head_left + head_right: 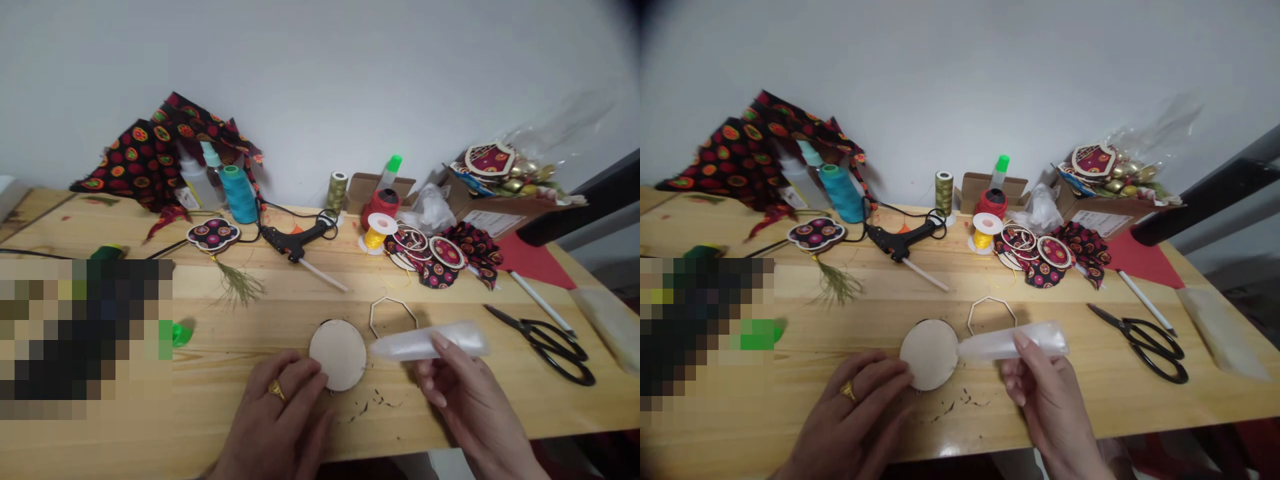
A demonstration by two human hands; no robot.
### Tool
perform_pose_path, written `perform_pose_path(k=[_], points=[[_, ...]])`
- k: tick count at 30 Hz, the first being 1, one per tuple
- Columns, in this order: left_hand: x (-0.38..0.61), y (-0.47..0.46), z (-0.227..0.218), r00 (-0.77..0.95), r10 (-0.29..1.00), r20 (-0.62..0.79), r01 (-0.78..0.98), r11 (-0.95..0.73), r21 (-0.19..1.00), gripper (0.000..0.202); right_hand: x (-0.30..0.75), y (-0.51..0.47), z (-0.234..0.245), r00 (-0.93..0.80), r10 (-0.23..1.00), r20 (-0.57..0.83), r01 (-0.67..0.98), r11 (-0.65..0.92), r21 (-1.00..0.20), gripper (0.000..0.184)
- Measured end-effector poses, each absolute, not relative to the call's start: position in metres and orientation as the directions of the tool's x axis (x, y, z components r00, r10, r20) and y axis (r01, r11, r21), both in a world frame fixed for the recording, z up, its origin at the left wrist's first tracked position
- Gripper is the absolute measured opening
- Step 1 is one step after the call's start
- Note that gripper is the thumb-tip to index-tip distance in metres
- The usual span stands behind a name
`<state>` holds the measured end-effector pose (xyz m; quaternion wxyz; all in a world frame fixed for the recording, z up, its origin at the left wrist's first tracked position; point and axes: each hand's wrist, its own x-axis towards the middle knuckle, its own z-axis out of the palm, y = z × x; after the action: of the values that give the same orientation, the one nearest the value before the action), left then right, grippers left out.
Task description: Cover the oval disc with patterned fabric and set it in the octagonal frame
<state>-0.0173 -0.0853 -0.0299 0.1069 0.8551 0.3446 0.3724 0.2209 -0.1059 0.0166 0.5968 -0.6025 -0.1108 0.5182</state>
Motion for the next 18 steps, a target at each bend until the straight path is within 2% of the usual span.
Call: perform_pose_path(k=[18], points=[[-0.015, -0.085, -0.026, 0.493, 0.673, 0.552, 0.512, -0.737, 0.441, 0.028, 0.217, -0.108, 0.006, 0.5, 0.786, -0.364, -0.282, -0.25, -0.926, 0.035]])
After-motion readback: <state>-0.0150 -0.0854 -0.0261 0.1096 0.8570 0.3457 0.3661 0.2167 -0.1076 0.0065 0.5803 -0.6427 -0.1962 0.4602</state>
